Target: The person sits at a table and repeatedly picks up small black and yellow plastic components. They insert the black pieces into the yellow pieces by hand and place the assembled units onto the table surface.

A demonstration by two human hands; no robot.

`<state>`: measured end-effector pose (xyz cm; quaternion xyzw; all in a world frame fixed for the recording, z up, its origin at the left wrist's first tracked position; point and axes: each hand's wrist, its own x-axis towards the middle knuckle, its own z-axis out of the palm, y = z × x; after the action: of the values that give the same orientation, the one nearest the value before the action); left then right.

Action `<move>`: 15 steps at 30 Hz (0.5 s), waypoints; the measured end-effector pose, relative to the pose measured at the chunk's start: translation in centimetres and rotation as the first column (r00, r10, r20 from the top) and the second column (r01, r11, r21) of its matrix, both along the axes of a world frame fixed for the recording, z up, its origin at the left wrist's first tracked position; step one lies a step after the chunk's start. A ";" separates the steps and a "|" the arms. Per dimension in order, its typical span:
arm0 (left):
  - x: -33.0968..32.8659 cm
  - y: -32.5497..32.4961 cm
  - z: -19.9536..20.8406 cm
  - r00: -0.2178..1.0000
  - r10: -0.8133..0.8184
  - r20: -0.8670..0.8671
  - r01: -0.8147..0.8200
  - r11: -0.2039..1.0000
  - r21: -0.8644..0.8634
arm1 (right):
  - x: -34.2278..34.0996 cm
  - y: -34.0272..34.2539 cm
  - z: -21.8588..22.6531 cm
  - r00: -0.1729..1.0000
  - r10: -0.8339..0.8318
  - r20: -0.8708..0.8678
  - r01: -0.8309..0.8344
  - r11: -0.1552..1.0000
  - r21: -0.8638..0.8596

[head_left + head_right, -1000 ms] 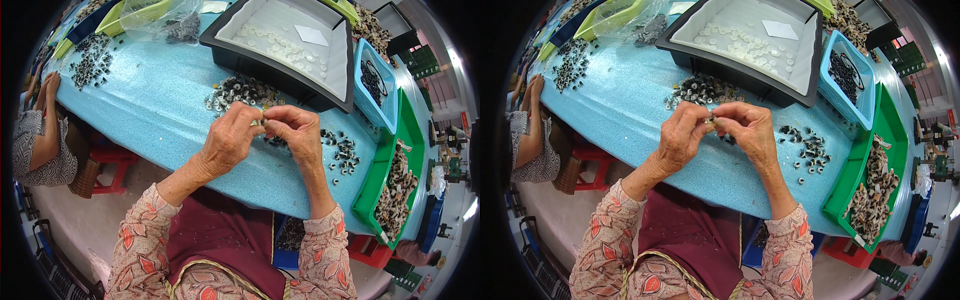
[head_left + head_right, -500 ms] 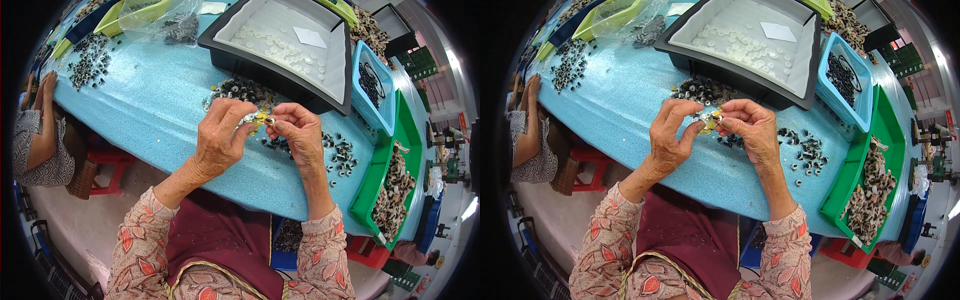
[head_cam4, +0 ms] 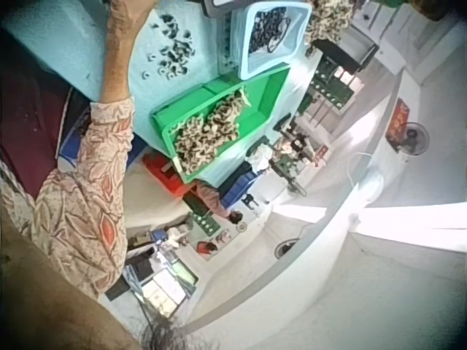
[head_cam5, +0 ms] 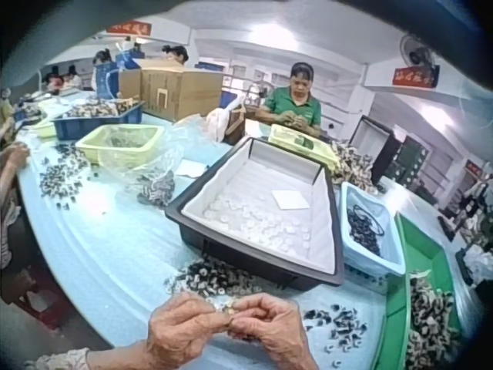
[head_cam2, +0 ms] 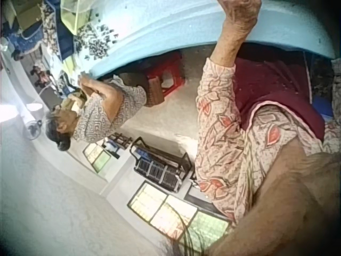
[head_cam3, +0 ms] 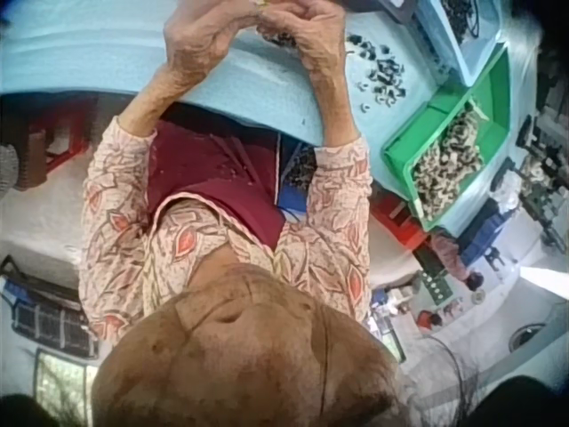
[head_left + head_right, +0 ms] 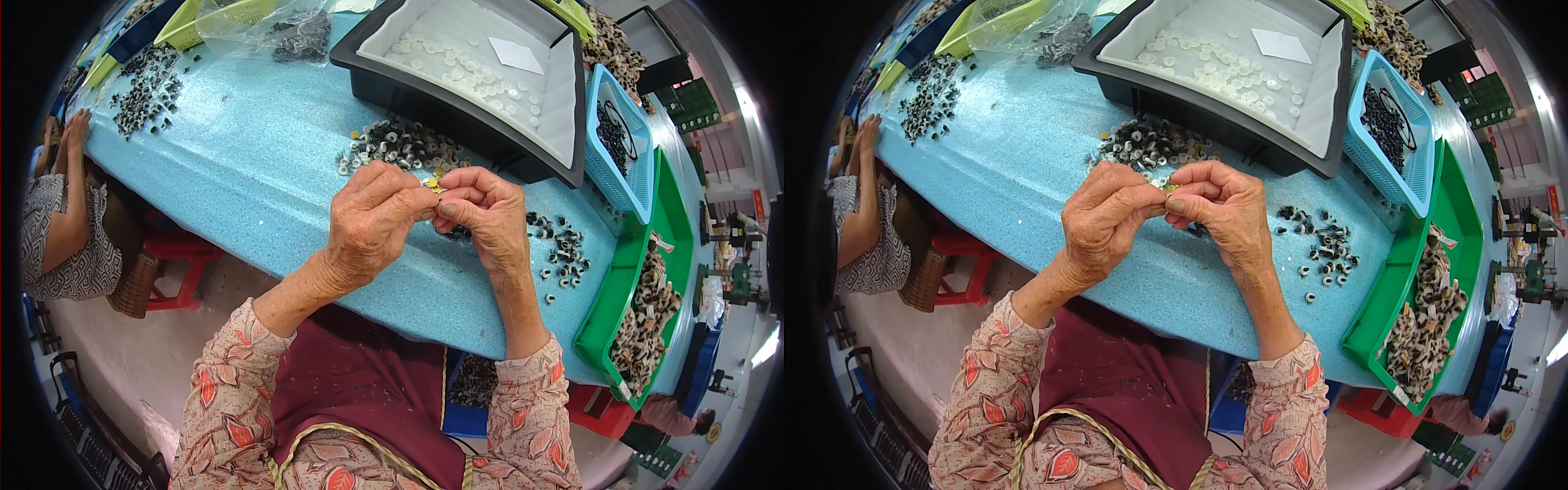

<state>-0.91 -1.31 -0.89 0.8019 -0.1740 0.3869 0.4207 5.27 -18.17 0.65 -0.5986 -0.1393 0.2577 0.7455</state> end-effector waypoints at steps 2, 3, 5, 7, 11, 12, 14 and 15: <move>-0.1 0.1 -0.1 1.000 -0.015 -0.009 0.015 1.000 -0.002 | -0.1 0.1 0.0 1.000 -0.001 0.023 0.002 0.999 -0.048; -0.1 0.1 -0.1 1.000 -0.022 -0.016 0.022 1.000 -0.001 | -0.2 0.1 0.1 1.000 -0.001 0.029 0.003 0.999 -0.049; -0.3 0.1 0.2 0.998 -0.035 -0.056 0.034 0.999 -0.027 | -0.3 0.2 0.2 0.999 -0.001 0.041 0.003 0.999 -0.049; -0.5 -0.1 0.5 0.991 -0.048 -0.121 0.039 0.996 -0.083 | -0.3 0.2 0.2 1.000 -0.002 0.016 0.002 1.000 -0.003; -0.3 -0.1 0.4 0.982 -0.064 -0.180 0.043 0.992 -0.121 | 0.0 0.0 -0.2 1.000 -0.010 0.005 0.009 0.999 0.045; -0.4 -0.1 0.3 0.979 -0.061 -0.194 0.037 0.992 -0.124 | 0.0 0.0 -0.2 1.000 -0.010 0.004 0.010 0.999 0.046; -0.4 -0.1 0.3 0.976 -0.057 -0.212 0.030 0.991 -0.128 | -0.1 0.1 -0.1 1.000 -0.012 0.002 0.012 0.999 0.048; -0.4 -0.1 0.4 0.975 -0.057 -0.216 0.030 0.991 -0.130 | -0.1 0.0 -0.1 1.000 -0.015 0.003 0.015 0.999 0.050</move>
<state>-1.31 -1.42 -0.54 0.8074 -0.1193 0.2971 0.4956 5.21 -18.13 0.57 -0.5813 -0.1425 0.2477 0.7619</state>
